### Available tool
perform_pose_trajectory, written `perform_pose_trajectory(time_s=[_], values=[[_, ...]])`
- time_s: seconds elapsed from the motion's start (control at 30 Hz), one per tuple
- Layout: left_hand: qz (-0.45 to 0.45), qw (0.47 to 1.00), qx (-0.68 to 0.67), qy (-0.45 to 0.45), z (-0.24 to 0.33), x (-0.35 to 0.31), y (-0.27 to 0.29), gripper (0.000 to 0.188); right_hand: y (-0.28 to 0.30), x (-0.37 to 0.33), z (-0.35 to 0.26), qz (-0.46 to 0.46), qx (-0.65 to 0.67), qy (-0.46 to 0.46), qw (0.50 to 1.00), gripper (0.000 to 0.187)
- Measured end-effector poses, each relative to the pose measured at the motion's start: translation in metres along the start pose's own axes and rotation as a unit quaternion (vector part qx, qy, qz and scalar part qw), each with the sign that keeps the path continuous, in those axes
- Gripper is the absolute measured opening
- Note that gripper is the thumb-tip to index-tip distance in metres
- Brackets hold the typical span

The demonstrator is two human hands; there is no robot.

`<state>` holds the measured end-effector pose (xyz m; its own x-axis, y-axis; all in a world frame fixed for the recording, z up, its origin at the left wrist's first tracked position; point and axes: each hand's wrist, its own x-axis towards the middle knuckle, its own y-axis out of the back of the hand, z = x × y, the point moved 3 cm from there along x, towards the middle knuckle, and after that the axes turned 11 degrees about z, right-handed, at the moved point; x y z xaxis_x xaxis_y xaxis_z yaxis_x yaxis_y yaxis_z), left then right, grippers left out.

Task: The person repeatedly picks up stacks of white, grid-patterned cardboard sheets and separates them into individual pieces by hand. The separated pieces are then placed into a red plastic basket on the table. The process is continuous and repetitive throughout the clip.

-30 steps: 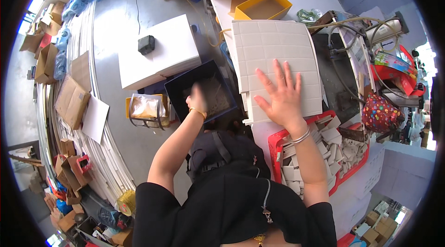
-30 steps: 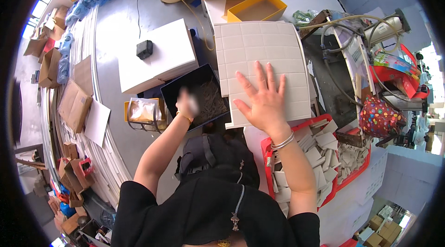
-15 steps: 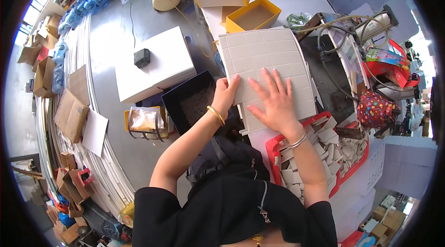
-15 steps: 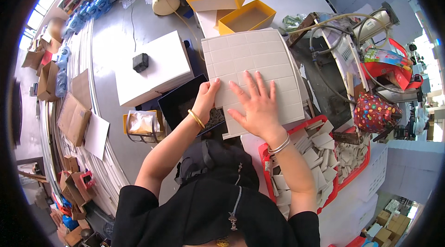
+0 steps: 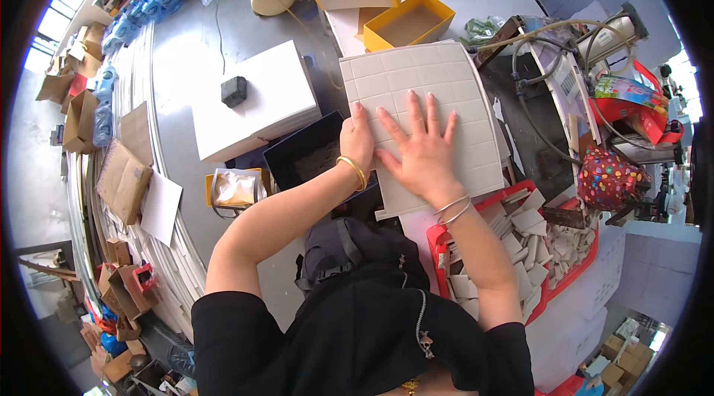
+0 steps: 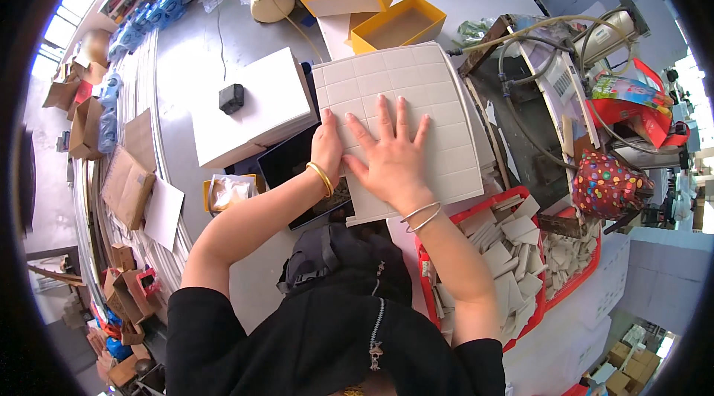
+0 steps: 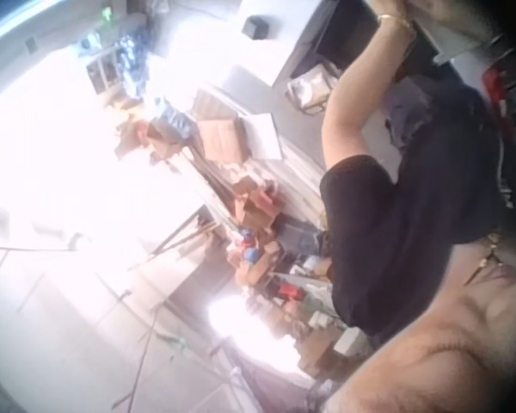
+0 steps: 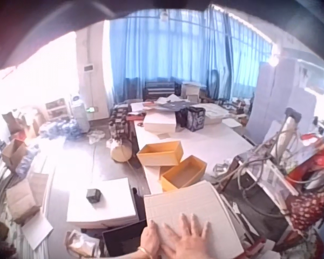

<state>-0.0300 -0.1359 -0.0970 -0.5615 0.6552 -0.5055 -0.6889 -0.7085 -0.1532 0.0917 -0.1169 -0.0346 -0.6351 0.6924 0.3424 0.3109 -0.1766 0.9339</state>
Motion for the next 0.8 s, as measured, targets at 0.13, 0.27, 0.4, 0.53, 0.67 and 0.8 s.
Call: perform_pose_trajectory(time_s=[0.13, 0.27, 0.4, 0.53, 0.67, 0.8], values=[[-0.008, 1.000, -0.013, -0.021, 0.001, -0.003, 0.000, 0.054, 0.002, -0.001, 0.003, -0.014, -0.001, 0.005, 1.000, 0.061], [-0.005, 1.000, -0.004, -0.023, -0.005, 0.004, 0.007, 0.055, 0.003, 0.002, 0.001, -0.018, 0.002, 0.008, 1.000, 0.061], [-0.035, 0.997, -0.068, 0.003, -0.001, -0.003, 0.003, 0.053, 0.002, 0.000, 0.003, -0.016, 0.001, 0.005, 1.000, 0.062], [-0.068, 0.993, -0.091, 0.015, -0.009, 0.005, 0.007, 0.053, 0.003, 0.000, 0.001, -0.016, 0.005, 0.005, 1.000, 0.062], [-0.060, 0.995, -0.078, -0.004, -0.011, 0.003, 0.009, 0.055, 0.002, 0.000, 0.002, 0.003, 0.012, 0.009, 1.000, 0.060], [-0.097, 0.985, -0.141, 0.033, -0.015, 0.007, 0.013, 0.057, 0.001, 0.001, 0.001, 0.005, 0.006, 0.011, 1.000, 0.060]])
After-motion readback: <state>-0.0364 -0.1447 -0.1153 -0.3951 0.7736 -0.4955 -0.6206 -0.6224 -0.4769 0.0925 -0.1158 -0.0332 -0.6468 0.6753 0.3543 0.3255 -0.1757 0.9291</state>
